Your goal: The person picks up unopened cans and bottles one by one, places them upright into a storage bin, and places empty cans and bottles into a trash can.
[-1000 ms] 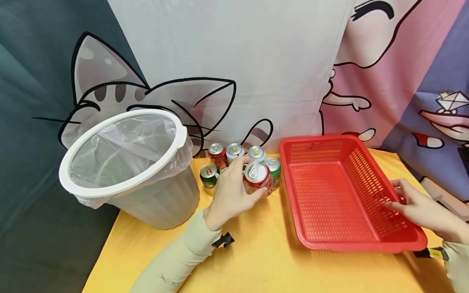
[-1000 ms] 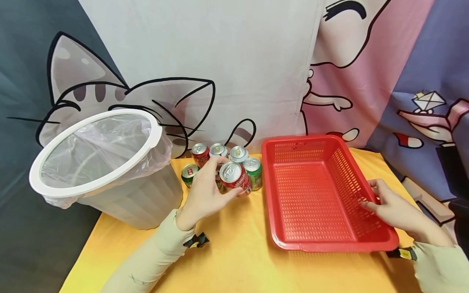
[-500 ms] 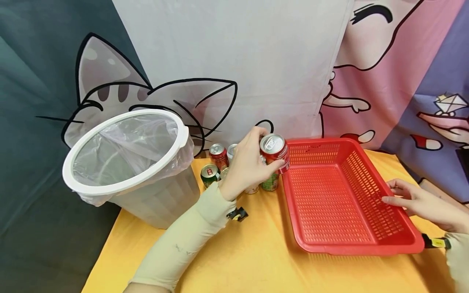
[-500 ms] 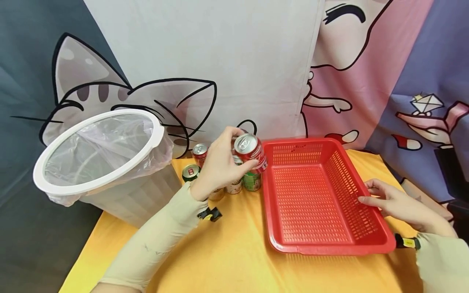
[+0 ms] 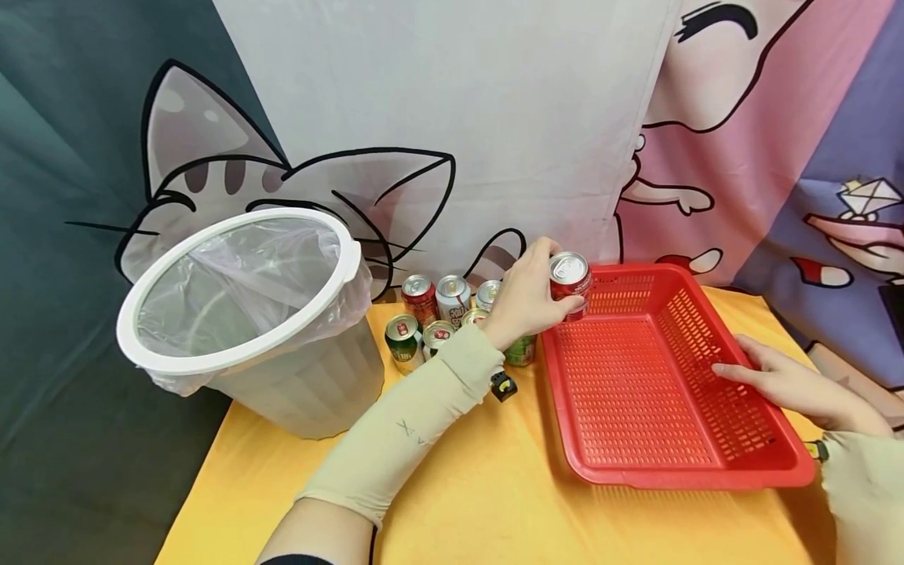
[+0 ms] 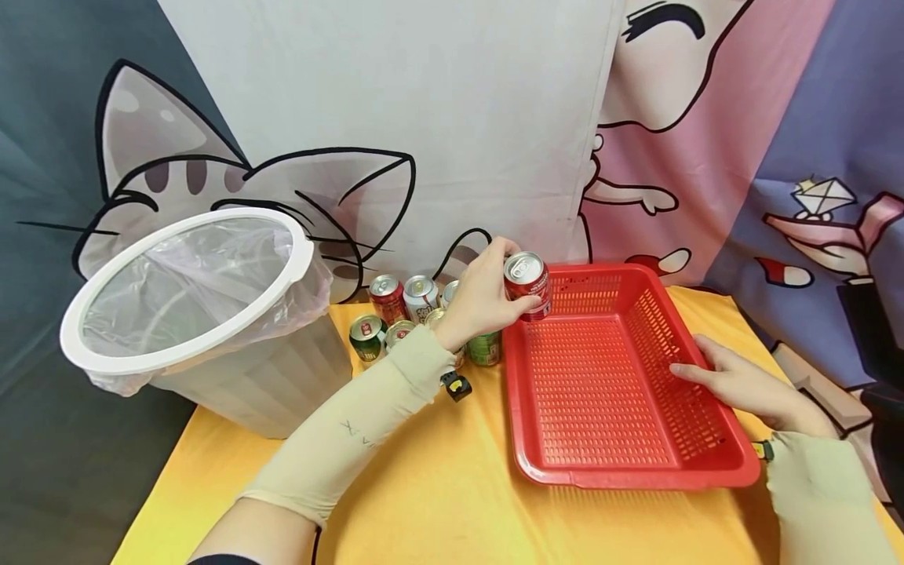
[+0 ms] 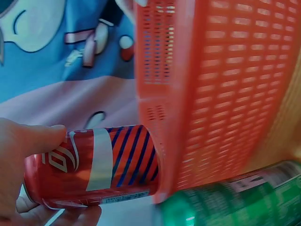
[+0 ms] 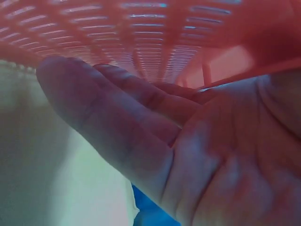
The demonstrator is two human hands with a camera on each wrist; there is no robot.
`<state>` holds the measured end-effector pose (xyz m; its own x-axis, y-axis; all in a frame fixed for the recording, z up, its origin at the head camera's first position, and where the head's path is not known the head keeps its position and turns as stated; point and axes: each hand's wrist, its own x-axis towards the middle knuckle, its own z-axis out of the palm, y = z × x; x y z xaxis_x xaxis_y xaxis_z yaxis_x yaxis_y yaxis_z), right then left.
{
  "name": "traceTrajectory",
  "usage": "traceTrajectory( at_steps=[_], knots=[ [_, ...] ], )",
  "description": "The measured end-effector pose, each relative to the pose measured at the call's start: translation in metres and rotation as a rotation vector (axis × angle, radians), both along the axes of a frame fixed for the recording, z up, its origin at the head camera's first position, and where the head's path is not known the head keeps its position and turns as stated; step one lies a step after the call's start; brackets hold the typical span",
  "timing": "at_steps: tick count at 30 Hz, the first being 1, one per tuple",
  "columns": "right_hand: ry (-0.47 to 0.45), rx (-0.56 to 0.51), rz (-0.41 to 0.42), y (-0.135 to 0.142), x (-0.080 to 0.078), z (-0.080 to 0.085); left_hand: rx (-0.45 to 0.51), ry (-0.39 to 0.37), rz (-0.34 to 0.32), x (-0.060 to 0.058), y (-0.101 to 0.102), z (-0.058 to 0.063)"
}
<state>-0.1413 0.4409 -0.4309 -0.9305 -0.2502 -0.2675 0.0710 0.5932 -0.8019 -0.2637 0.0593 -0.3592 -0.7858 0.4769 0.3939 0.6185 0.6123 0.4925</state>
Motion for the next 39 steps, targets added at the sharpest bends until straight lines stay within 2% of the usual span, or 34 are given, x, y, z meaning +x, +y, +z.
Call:
traceTrajectory(
  at_steps=[5,9,15,20,25,39],
  knots=[
    [0.097,0.068,0.008,0.000,0.001,-0.005,-0.081,0.002,0.010,-0.009,0.011,-0.019],
    [0.114,0.115,0.014,-0.002,0.000,-0.006,-0.145,-0.006,0.022,-0.015,0.017,-0.033],
    [0.126,0.154,0.016,-0.008,0.000,-0.006,-0.253,-0.015,0.079,-0.022,0.026,-0.049],
    [0.136,0.153,0.019,-0.008,0.001,-0.005,-0.386,0.044,0.153,-0.022,0.033,-0.054],
    [0.129,0.148,0.006,-0.006,0.002,-0.005,-0.469,0.077,0.172,-0.022,0.040,-0.058],
    [0.101,0.128,0.001,-0.006,0.001,-0.005,-0.563,0.092,0.190,-0.023,0.048,-0.064]
  ],
)
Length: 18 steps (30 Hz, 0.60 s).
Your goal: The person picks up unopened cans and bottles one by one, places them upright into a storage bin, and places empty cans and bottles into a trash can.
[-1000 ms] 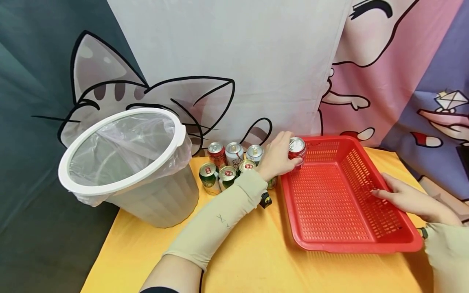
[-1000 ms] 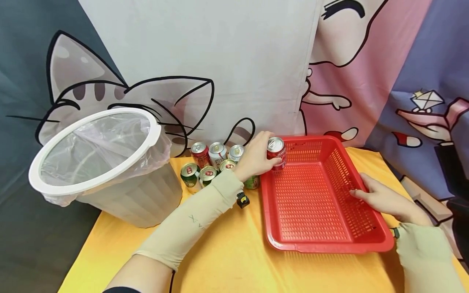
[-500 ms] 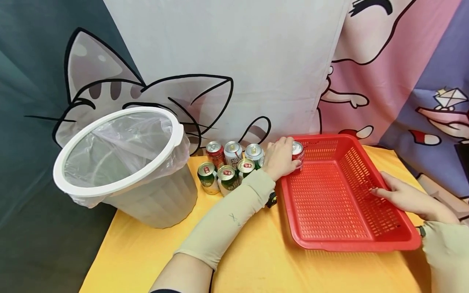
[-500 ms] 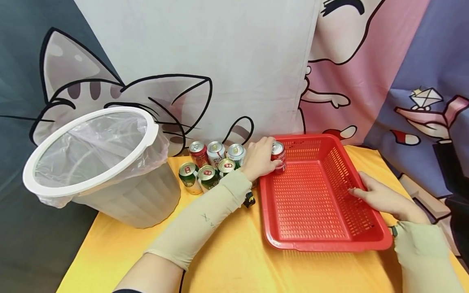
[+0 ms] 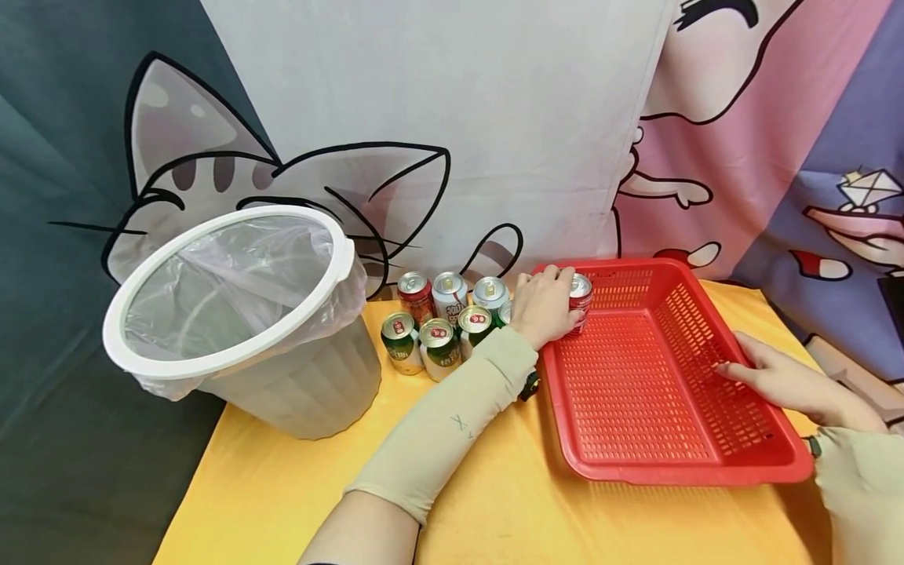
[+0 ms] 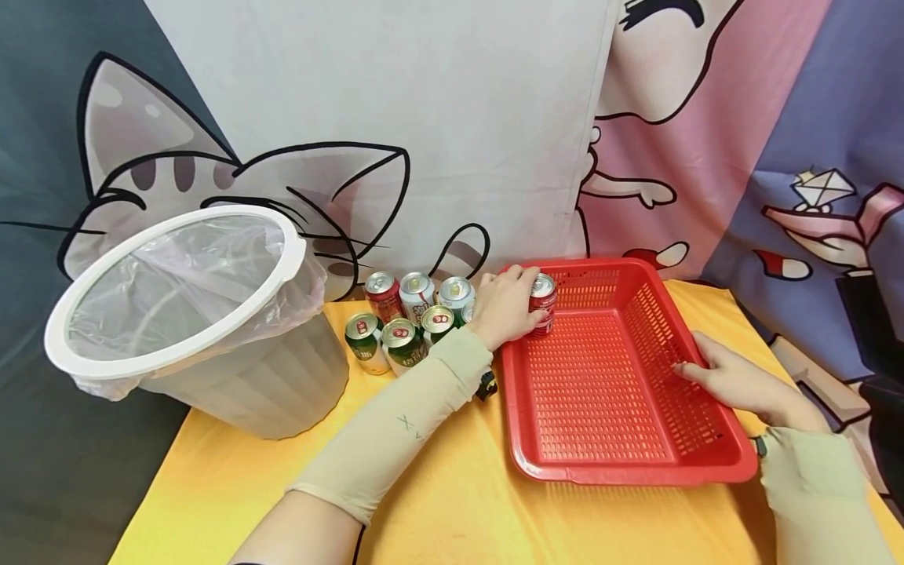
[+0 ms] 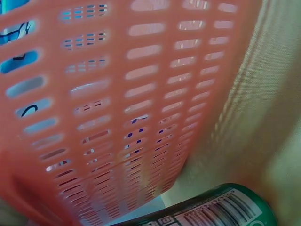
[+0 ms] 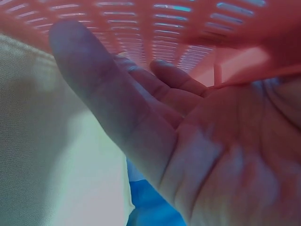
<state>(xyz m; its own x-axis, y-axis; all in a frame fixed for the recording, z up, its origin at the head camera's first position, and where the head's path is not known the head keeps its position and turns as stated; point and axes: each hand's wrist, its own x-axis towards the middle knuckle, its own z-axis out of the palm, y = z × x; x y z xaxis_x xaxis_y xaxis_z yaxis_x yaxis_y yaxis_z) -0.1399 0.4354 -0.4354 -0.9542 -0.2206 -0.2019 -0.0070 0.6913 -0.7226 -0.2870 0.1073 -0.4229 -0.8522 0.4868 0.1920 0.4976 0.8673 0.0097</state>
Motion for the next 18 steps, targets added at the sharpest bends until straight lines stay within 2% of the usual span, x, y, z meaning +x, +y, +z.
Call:
traceTrajectory(
  at_steps=[8,18],
  knots=[
    [-0.017,-0.005,-0.005,0.000,-0.002,-0.001,-0.018,0.042,-0.013,0.006,-0.004,0.001],
    [-0.009,-0.018,0.004,0.003,-0.002,-0.002,0.075,0.070,-0.087,0.020,-0.021,0.008]
  ],
)
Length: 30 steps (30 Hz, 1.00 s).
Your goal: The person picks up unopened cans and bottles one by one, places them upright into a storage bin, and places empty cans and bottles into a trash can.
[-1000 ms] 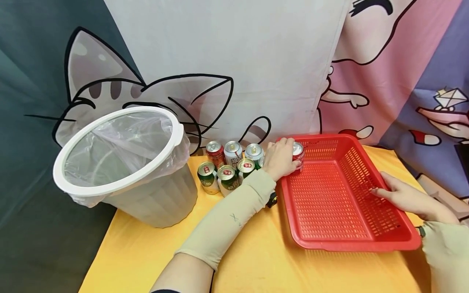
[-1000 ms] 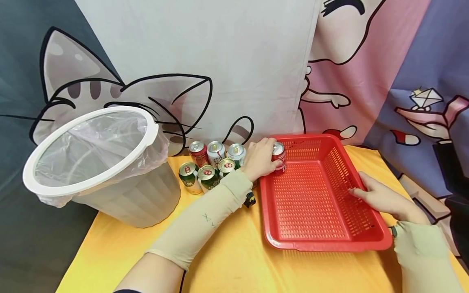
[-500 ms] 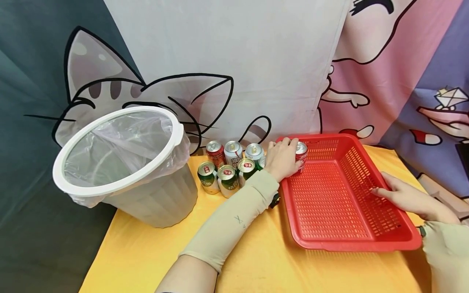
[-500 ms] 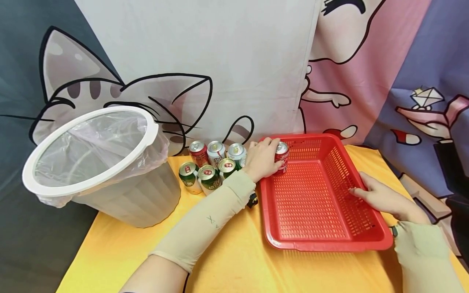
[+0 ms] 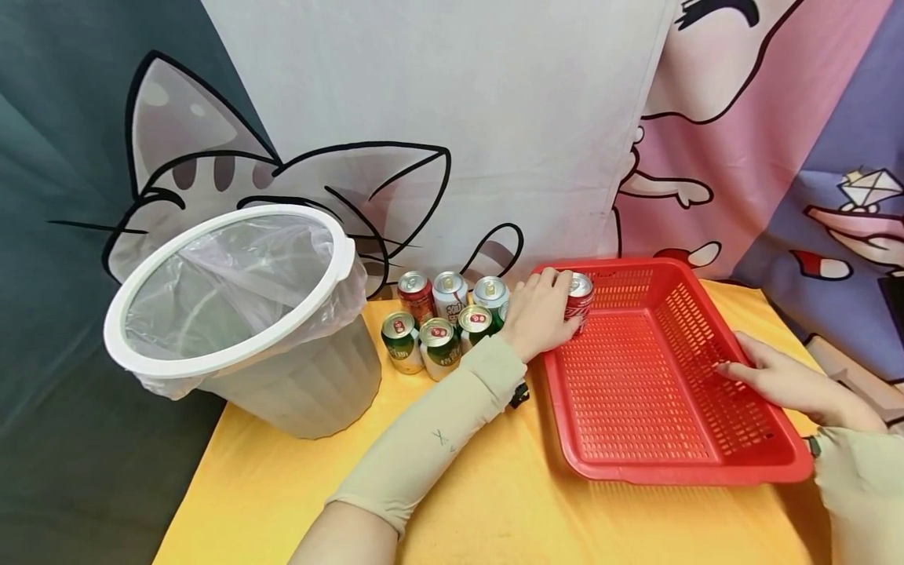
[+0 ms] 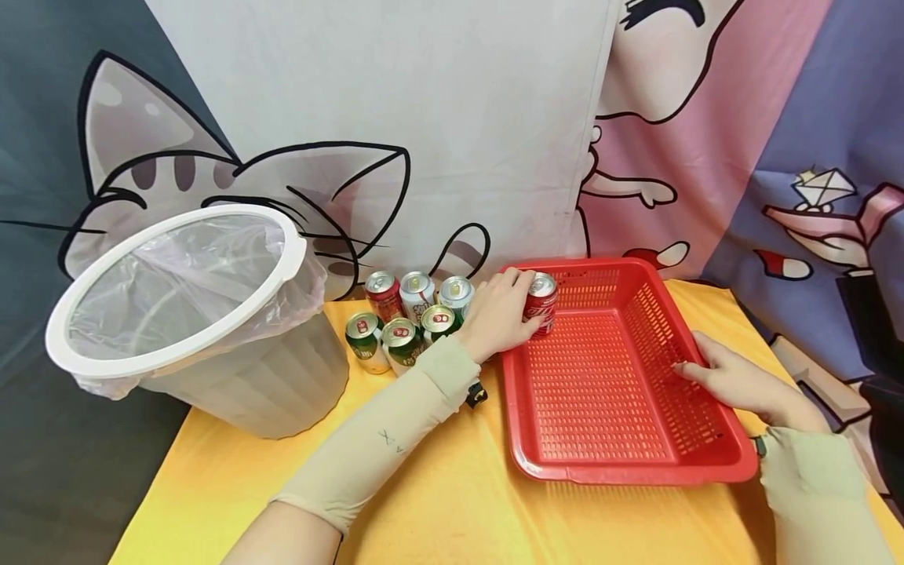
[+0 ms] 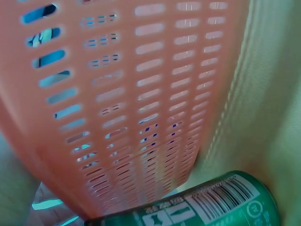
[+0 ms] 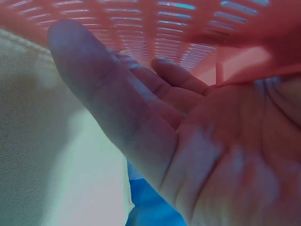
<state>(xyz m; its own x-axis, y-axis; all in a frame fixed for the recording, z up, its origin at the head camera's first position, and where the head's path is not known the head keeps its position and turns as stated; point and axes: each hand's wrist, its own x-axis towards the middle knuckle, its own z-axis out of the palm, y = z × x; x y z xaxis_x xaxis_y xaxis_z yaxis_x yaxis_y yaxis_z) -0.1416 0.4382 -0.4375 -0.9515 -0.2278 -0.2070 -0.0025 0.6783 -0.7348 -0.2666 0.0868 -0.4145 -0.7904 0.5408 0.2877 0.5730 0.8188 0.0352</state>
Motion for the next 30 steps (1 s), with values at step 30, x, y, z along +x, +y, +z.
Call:
traceTrajectory(
  at_steps=[30],
  knots=[
    [-0.012,-0.034,0.012,0.001,0.000,-0.001,0.143,0.041,-0.057,0.023,-0.091,0.001]
  ],
)
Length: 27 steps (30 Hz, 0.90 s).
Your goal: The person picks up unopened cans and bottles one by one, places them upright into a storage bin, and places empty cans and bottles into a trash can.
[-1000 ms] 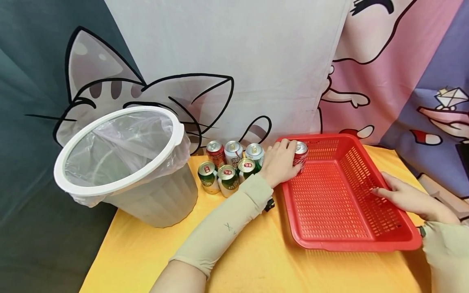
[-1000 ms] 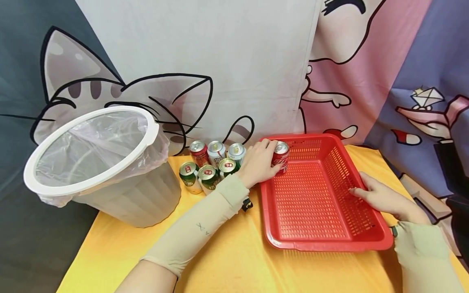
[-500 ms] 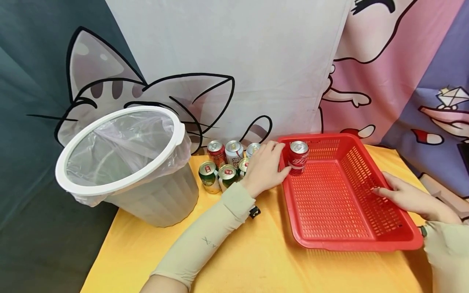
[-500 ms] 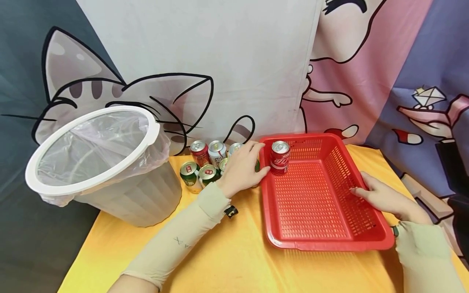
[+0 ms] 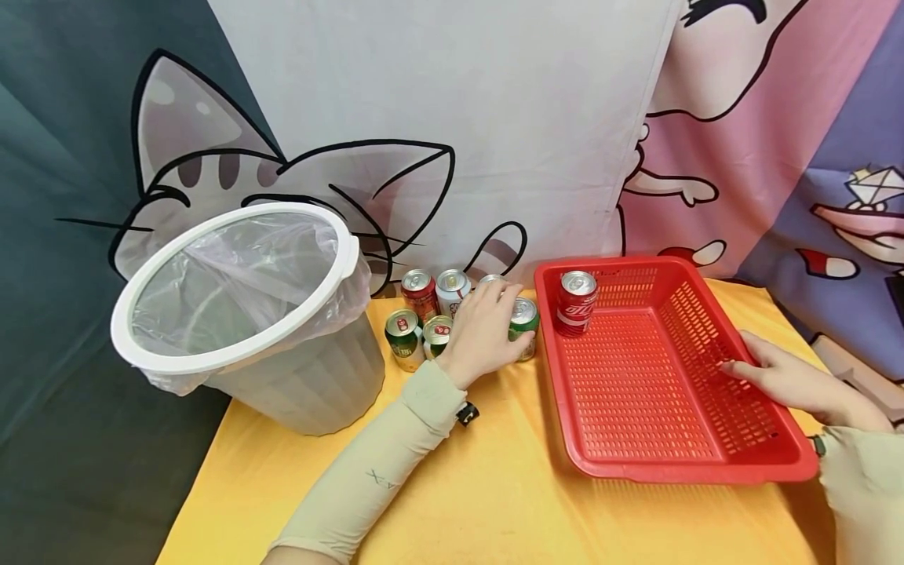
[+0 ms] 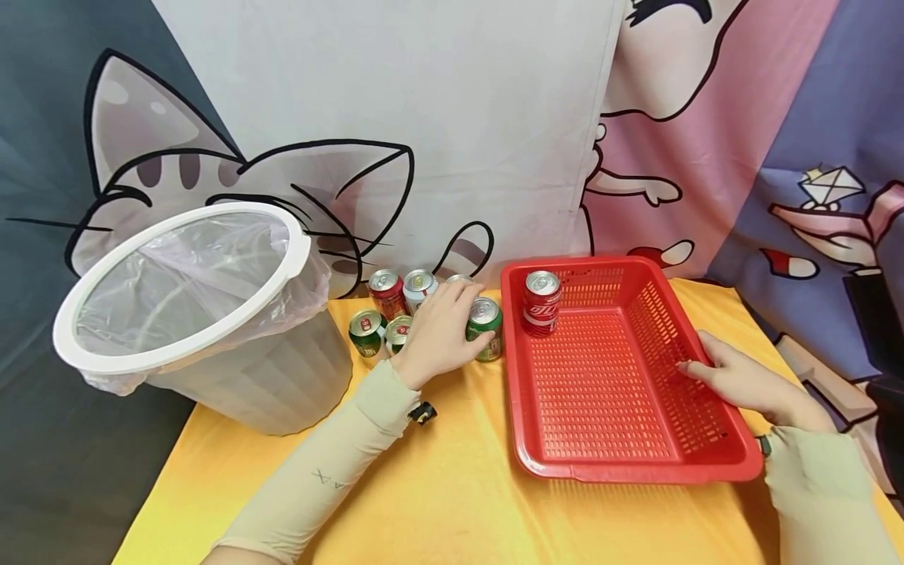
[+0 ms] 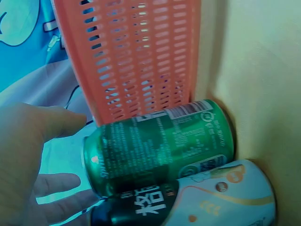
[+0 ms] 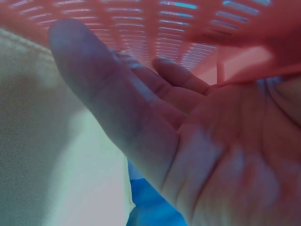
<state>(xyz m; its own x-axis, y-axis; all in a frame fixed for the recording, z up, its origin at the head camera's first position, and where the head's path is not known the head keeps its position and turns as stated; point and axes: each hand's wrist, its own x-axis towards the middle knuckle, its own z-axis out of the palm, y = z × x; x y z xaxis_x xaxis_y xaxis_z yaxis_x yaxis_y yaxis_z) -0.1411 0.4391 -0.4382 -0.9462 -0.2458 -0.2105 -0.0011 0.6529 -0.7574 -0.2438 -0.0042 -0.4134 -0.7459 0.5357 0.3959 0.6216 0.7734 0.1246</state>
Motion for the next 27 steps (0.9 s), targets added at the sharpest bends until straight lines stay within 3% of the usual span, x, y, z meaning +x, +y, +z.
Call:
traceTrajectory(
  at_steps=[16,27],
  knots=[
    [-0.007,0.033,-0.019,-0.003,0.000,0.001,-0.167,0.025,0.032,-0.005,0.004,-0.015],
    [-0.005,0.046,-0.018,-0.004,0.000,0.002,-0.108,0.058,-0.025,0.006,0.001,-0.018]
  ],
)
